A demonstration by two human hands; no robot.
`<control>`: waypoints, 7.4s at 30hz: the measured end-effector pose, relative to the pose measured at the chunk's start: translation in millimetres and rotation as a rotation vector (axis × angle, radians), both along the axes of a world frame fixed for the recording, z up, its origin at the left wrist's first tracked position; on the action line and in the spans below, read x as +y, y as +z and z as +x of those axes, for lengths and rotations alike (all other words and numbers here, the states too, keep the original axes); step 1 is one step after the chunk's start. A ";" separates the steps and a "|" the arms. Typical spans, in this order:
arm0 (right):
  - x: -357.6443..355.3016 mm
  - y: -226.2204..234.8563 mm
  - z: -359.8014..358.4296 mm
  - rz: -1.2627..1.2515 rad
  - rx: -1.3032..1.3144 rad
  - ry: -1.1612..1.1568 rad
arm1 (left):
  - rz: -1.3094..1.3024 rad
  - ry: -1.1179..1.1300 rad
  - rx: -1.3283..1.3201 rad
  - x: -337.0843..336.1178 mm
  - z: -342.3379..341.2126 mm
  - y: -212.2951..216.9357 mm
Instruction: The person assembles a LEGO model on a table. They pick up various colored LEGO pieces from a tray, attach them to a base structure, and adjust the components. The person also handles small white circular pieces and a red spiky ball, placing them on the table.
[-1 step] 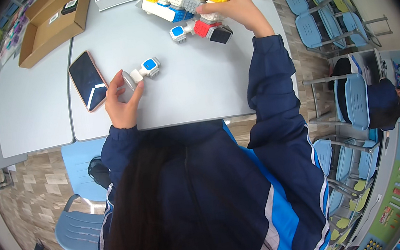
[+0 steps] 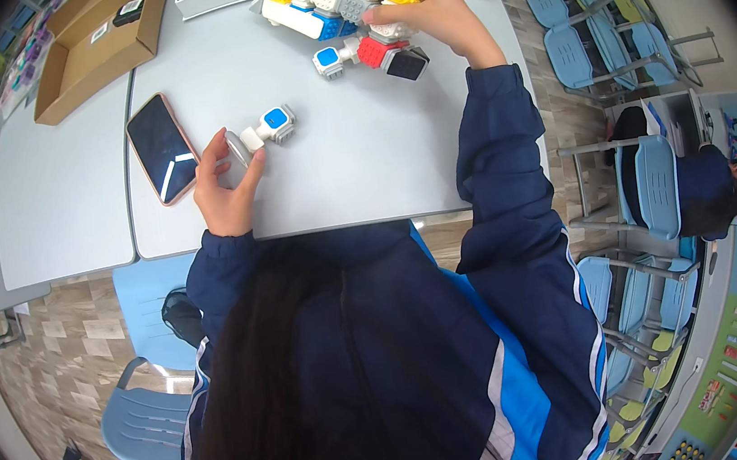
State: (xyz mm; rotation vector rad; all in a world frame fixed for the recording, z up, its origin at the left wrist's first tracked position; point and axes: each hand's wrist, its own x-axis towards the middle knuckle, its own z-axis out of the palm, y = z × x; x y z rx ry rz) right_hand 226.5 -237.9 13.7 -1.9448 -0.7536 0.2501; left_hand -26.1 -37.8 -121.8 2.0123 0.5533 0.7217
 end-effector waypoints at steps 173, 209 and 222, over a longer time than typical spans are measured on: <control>-18.1 -133.5 -173.7 0.849 0.353 -0.130 | -0.269 -0.598 -0.372 -70.8 34.0 -9.5; -18.8 -123.1 -172.9 0.694 0.298 -0.076 | -0.834 -0.420 -0.103 -70.2 33.0 9.2; -16.0 -126.6 -171.6 0.714 0.316 0.011 | -0.865 -0.416 -0.114 -69.0 34.4 7.4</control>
